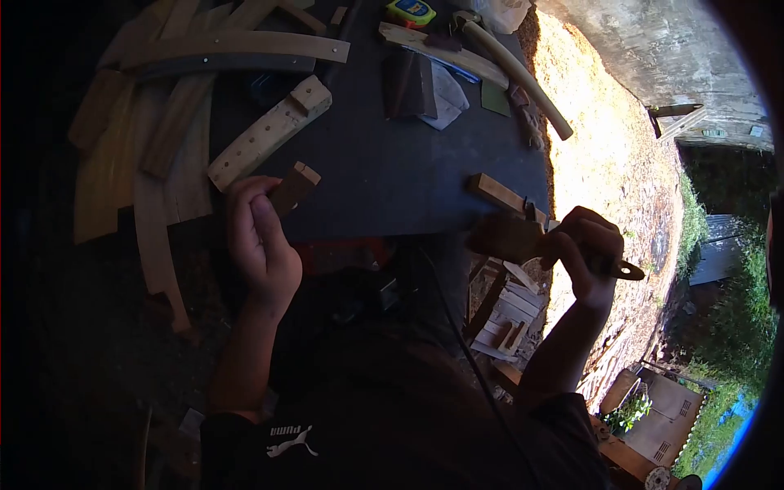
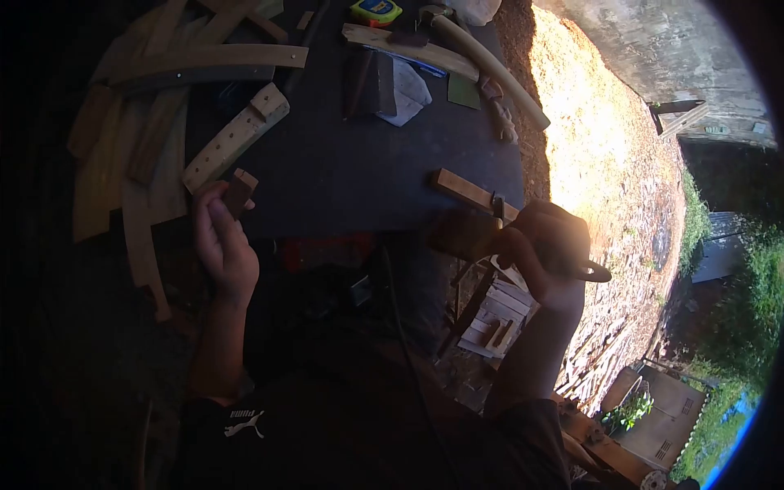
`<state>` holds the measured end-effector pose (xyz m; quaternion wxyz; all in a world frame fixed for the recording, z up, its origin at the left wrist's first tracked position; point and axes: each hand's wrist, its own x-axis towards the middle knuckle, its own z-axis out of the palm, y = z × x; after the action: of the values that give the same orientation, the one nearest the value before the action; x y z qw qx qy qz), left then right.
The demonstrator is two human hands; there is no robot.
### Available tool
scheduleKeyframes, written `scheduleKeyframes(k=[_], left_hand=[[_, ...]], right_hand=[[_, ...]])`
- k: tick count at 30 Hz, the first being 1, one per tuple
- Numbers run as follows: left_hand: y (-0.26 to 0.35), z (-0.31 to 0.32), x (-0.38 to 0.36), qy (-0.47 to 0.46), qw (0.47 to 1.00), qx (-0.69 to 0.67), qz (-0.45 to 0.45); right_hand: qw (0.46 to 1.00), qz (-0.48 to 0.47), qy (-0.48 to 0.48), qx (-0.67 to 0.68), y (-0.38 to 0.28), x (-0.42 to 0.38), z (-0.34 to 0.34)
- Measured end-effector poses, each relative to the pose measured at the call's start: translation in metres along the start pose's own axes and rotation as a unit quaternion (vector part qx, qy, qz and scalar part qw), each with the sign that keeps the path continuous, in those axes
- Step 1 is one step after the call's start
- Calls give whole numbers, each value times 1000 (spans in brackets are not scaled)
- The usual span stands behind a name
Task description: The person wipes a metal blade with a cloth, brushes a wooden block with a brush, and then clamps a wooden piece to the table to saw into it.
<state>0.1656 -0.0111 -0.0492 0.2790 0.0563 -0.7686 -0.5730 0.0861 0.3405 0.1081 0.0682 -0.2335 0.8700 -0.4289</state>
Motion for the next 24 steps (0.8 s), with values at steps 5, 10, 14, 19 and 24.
scheduleKeyframes(k=[5, 10, 14, 19, 24], left_hand=[[2, -9, -2, 6, 993, -82, -82], [3, -27, -4, 75, 992, -62, -82], [5, -51, -10, 123, 986, -91, -69], [18, -76, -23, 117, 991, -55, -29], [31, -76, -13, 120, 991, -64, -1]], right_hand=[[991, -95, -46, 85, 22, 20, 36], [965, -160, -135, 155, 2, 43, 90], [974, -148, -59, 162, 15, 51, 74], [985, -10, -7, 171, 27, 63, 79], [946, -125, -207, 215, -15, 65, 127]])
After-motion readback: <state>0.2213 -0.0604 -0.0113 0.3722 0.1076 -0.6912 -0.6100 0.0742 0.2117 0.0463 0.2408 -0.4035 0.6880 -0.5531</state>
